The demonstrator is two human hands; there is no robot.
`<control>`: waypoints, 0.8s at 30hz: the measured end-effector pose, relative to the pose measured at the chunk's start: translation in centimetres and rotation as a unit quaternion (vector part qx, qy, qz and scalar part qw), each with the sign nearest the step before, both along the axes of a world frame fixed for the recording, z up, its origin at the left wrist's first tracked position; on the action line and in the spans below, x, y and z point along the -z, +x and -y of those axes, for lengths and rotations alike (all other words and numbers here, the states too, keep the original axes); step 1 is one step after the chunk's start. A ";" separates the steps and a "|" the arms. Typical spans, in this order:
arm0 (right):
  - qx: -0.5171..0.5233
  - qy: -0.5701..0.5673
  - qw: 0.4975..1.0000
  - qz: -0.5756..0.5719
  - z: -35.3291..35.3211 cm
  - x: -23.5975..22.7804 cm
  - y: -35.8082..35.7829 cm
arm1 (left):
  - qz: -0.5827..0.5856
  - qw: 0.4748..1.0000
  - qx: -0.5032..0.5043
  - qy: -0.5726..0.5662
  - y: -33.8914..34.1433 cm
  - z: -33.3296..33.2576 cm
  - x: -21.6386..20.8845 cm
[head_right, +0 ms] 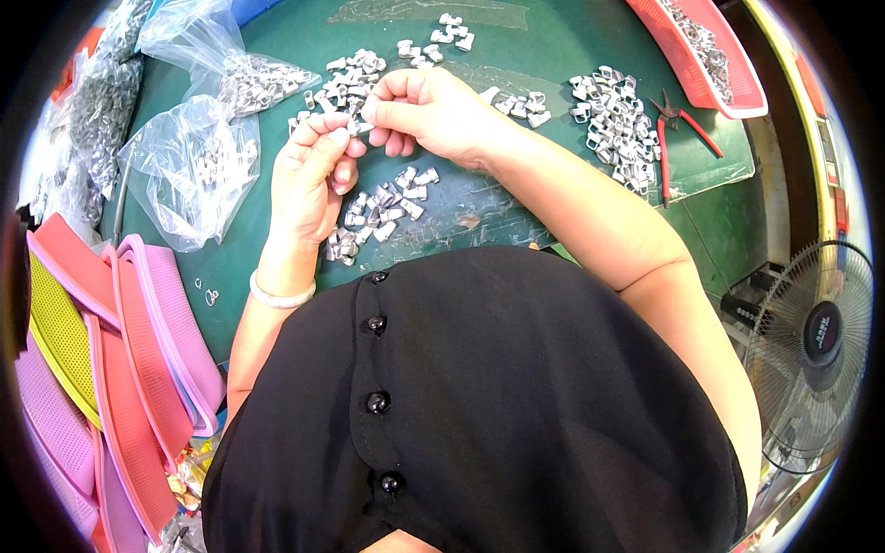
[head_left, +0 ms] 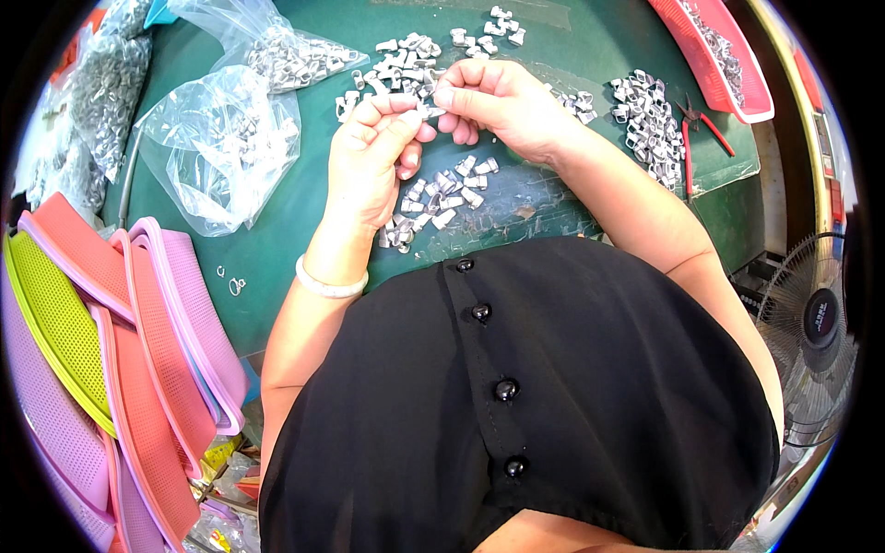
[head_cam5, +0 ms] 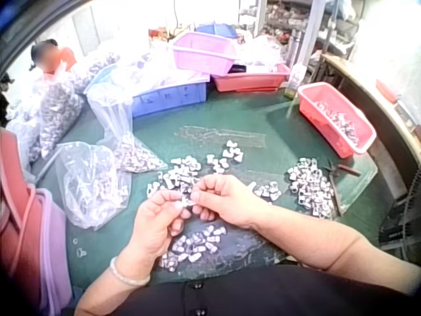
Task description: The person repeatedly picks up small silver metal components and a small ring from a green work surface, then joins them by hand. The person places the assembled units back on the table and continues the process with additional parts from nearby plastic bags and trays.
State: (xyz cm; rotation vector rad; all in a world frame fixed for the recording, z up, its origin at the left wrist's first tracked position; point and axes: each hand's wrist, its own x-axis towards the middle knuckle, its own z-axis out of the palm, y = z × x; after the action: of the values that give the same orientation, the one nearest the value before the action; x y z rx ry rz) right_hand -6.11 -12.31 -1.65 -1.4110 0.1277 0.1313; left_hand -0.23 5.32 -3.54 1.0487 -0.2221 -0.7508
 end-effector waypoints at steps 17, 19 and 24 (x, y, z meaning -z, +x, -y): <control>-0.002 0.017 1.000 -0.007 -0.2 -0.1 0.0 | -0.006 1.000 0.006 0.007 0.1 0.1 0.1; -0.003 0.018 1.000 -0.008 -0.2 0.0 0.0 | -0.007 1.000 0.008 0.007 0.1 0.1 0.1; -0.005 0.022 1.000 -0.012 -0.2 -0.1 0.0 | -0.006 1.000 0.011 0.015 0.0 0.1 -0.1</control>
State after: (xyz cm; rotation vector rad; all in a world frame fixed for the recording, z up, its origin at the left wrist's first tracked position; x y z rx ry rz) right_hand -6.12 -12.12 -1.60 -1.3672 0.1371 0.1582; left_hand -0.20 5.19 -3.46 1.0716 -0.2127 -0.7822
